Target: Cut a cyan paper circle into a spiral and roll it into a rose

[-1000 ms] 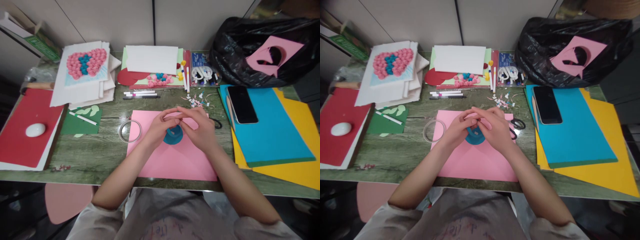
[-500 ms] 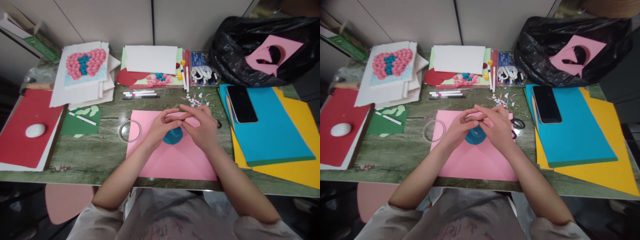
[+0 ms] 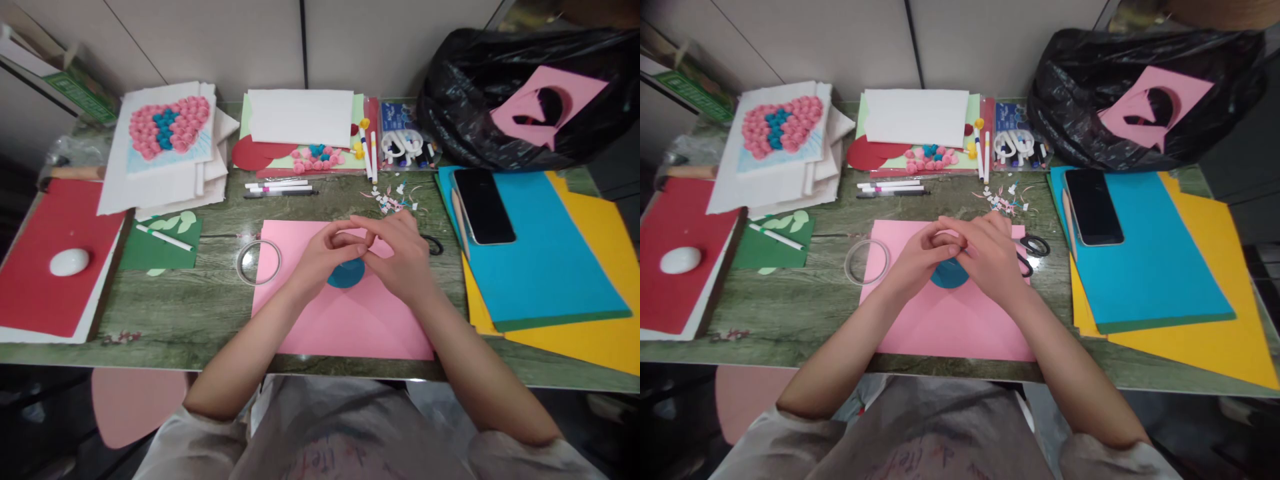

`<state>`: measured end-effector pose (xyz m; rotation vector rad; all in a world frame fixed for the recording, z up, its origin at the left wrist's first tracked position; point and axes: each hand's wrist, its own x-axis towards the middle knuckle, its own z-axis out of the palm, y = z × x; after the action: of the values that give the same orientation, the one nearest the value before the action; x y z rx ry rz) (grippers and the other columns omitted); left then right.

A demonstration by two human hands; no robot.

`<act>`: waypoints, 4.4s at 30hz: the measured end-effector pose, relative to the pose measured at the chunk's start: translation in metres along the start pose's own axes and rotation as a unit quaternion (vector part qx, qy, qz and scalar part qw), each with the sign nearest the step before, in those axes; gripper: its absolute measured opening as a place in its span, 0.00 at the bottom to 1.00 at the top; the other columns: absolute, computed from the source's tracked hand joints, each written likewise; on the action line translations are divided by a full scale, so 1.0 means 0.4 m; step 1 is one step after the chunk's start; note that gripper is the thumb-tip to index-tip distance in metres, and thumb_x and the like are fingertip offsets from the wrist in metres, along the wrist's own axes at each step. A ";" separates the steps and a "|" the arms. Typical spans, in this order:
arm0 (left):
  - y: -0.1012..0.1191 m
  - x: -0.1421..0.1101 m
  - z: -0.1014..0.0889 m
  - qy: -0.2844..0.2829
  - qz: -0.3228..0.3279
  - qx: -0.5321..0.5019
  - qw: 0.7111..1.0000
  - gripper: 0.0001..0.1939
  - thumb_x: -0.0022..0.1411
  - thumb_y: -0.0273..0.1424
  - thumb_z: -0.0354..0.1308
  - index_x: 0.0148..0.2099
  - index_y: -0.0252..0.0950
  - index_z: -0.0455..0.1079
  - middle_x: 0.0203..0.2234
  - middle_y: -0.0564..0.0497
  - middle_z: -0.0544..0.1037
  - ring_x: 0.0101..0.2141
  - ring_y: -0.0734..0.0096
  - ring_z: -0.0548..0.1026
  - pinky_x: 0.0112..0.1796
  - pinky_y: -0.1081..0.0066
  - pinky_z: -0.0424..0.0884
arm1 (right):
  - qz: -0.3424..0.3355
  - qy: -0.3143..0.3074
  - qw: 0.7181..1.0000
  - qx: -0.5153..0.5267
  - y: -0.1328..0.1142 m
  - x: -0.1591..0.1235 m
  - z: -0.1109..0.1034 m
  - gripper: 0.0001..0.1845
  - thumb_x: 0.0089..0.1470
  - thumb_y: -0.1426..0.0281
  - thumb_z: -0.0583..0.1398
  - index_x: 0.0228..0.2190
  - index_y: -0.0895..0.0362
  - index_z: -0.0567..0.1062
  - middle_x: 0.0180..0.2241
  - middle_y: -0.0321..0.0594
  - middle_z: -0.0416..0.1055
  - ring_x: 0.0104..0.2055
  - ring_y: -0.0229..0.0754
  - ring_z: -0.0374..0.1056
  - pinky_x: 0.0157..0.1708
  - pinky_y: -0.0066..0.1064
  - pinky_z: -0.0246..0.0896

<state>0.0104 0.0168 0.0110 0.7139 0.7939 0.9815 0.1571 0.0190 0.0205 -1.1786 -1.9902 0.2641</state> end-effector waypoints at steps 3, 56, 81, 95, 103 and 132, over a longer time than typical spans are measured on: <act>0.002 0.001 -0.004 0.022 0.002 -0.014 1.000 0.17 0.48 0.28 0.67 0.43 0.36 0.72 0.30 0.52 0.79 0.33 0.75 0.75 0.38 0.72 0.66 | -0.011 -0.001 1.000 0.003 0.003 -0.003 0.000 0.19 0.52 0.73 0.59 0.46 0.49 0.74 0.29 0.35 0.74 0.35 0.42 0.64 0.43 0.40 0.59; -0.004 -0.002 0.002 0.002 -0.010 -0.009 1.000 0.18 0.45 0.23 0.67 0.41 0.35 0.71 0.28 0.54 0.78 0.30 0.77 0.73 0.33 0.76 0.65 | -0.023 0.025 0.999 0.014 0.001 0.000 0.001 0.18 0.50 0.77 0.60 0.44 0.52 0.75 0.24 0.34 0.70 0.31 0.40 0.60 0.39 0.37 0.56; 0.002 0.007 -0.019 0.048 -0.013 -0.023 0.999 0.21 0.45 0.25 0.67 0.44 0.36 0.69 0.31 0.51 0.81 0.32 0.74 0.76 0.37 0.73 0.67 | -0.018 -0.081 0.994 0.070 0.019 -0.001 -0.011 0.29 0.53 0.78 0.57 0.55 0.47 0.66 0.38 0.37 0.74 0.42 0.42 0.66 0.43 0.39 0.60; 0.009 -0.001 -0.006 0.033 -0.022 -0.001 0.999 0.24 0.45 0.27 0.68 0.47 0.37 0.70 0.31 0.53 0.79 0.32 0.74 0.75 0.37 0.73 0.66 | 0.033 0.024 0.998 0.041 -0.002 0.006 -0.014 0.22 0.49 0.77 0.61 0.46 0.49 0.74 0.31 0.32 0.78 0.36 0.42 0.65 0.42 0.39 0.61; 0.006 -0.003 -0.002 0.000 -0.005 0.001 1.000 0.20 0.47 0.26 0.67 0.45 0.38 0.70 0.31 0.52 0.79 0.35 0.71 0.76 0.39 0.71 0.66 | 0.007 0.012 0.999 0.031 0.002 0.005 -0.012 0.20 0.50 0.77 0.59 0.44 0.49 0.75 0.26 0.34 0.72 0.32 0.41 0.63 0.39 0.37 0.59; 0.012 0.004 -0.022 0.023 -0.017 -0.037 0.999 0.20 0.46 0.26 0.67 0.44 0.37 0.71 0.31 0.52 0.80 0.31 0.76 0.76 0.36 0.73 0.66 | -0.025 -0.015 0.999 0.033 0.014 -0.006 0.000 0.22 0.55 0.76 0.57 0.50 0.47 0.71 0.36 0.37 0.76 0.40 0.41 0.68 0.42 0.39 0.62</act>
<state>0.0015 0.0216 0.0098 0.6135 0.8033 0.9944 0.1614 0.0200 0.0164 -1.0886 -2.0181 0.3202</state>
